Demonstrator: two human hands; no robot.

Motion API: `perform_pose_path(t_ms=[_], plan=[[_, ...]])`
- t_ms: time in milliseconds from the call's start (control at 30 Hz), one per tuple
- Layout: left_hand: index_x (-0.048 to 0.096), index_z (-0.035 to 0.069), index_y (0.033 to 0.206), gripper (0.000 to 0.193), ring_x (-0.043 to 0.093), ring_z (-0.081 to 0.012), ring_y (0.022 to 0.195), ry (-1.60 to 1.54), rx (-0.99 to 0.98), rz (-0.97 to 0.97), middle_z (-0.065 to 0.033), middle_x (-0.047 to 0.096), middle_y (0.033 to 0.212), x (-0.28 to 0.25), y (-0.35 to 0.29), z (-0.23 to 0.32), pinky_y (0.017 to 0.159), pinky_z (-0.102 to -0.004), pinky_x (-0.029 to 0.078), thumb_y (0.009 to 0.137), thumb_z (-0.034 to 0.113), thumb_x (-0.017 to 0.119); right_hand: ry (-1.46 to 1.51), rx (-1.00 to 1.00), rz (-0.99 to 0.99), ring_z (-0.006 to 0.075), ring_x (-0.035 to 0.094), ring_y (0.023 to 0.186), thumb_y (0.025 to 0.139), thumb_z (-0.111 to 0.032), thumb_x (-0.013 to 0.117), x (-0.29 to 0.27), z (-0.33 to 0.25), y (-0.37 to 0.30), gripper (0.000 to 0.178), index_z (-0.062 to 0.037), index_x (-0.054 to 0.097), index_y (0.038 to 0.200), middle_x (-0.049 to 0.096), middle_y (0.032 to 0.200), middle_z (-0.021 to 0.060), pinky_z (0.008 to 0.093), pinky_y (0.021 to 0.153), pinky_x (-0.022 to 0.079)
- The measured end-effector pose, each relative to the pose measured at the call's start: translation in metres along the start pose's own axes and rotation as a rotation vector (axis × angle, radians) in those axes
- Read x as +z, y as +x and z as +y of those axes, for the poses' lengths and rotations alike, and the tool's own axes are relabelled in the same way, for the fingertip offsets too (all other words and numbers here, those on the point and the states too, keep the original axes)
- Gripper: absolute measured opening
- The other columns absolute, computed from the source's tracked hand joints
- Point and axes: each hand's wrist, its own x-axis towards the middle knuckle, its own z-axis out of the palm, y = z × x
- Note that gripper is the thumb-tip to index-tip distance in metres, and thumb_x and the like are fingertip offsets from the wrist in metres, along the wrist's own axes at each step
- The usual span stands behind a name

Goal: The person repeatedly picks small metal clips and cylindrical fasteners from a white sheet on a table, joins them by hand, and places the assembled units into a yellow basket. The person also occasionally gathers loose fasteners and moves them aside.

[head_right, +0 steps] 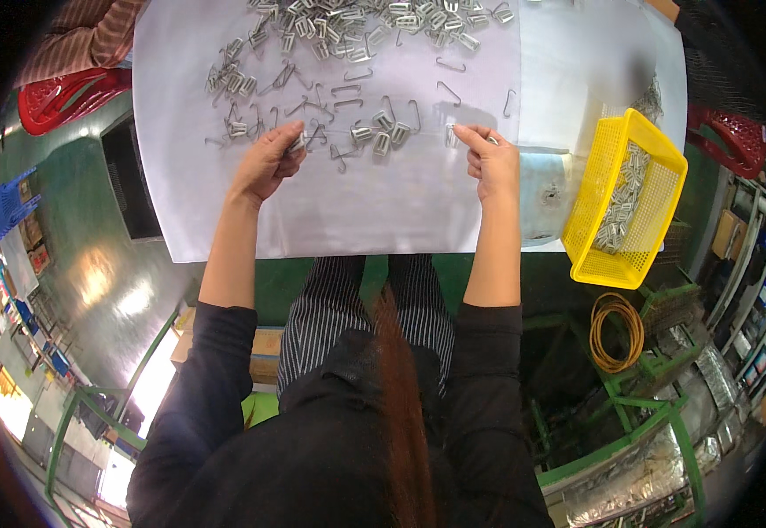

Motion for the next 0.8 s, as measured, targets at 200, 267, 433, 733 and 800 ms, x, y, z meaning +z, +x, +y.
perform_pose_path(t_ms=[200, 267, 433, 733, 800], plan=[[0.057, 0.003, 0.068, 0.043, 0.05, -0.0203, 0.052, 0.735, 0.187, 0.347, -0.0111, 0.055, 0.061, 0.019, 0.006, 0.0, 0.053, -0.0358, 0.041, 0.081, 0.044, 0.057, 0.123, 0.049, -0.048, 0.0013, 0.032, 0.046, 0.065, -0.013, 0.077, -0.015, 0.004, 0.002, 0.021, -0.0064, 0.06, 0.076, 0.043, 0.058, -0.008, 0.018, 0.039, 0.02], [0.058, 0.004, 0.069, 0.039, 0.052, -0.0171, 0.055, 0.891, 0.097, 0.391, -0.0078, 0.056, 0.06, 0.015, 0.009, 0.001, 0.05, -0.0317, 0.04, 0.082, 0.041, 0.057, 0.186, 0.09, -0.119, 0.002, 0.034, 0.047, 0.067, -0.011, 0.075, -0.02, 0.008, -0.004, 0.02, -0.0067, 0.058, 0.077, 0.044, 0.06, -0.0068, 0.0181, 0.039, 0.021], [0.06, 0.008, 0.076, 0.028, 0.051, -0.0104, 0.055, -0.257, -0.049, -0.146, 0.0028, 0.055, 0.06, 0.01, 0.005, 0.008, 0.045, -0.0207, 0.035, 0.086, 0.034, 0.057, 0.914, 0.117, -0.396, 0.009, 0.047, 0.054, 0.073, -0.013, 0.067, -0.017, -0.011, -0.022, 0.018, -0.0054, 0.057, 0.085, 0.05, 0.067, -0.0005, 0.0187, 0.044, 0.031], [0.059, 0.006, 0.087, 0.023, 0.061, -0.0215, 0.071, 0.745, 0.335, 0.354, -0.0078, 0.063, 0.075, 0.092, 0.043, 0.007, 0.057, -0.0325, 0.046, 0.078, 0.027, 0.064, -0.617, -0.548, -0.152, 0.0164, 0.059, 0.066, 0.075, -0.015, 0.066, 0.066, 0.003, -0.022, 0.02, -0.0047, 0.056, 0.089, 0.06, 0.071, 0.0046, 0.0285, 0.059, 0.046], [0.061, 0.005, 0.076, 0.022, 0.06, -0.032, 0.075, 0.898, 0.378, 0.434, -0.0142, 0.064, 0.078, 0.112, 0.039, 0.019, 0.063, -0.0382, 0.046, 0.072, 0.025, 0.069, -0.725, -0.628, -0.06, 0.012, 0.054, 0.061, 0.074, -0.013, 0.068, 0.066, 0.006, -0.022, 0.02, -0.0035, 0.056, 0.087, 0.059, 0.069, 0.0025, 0.0253, 0.056, 0.044]])
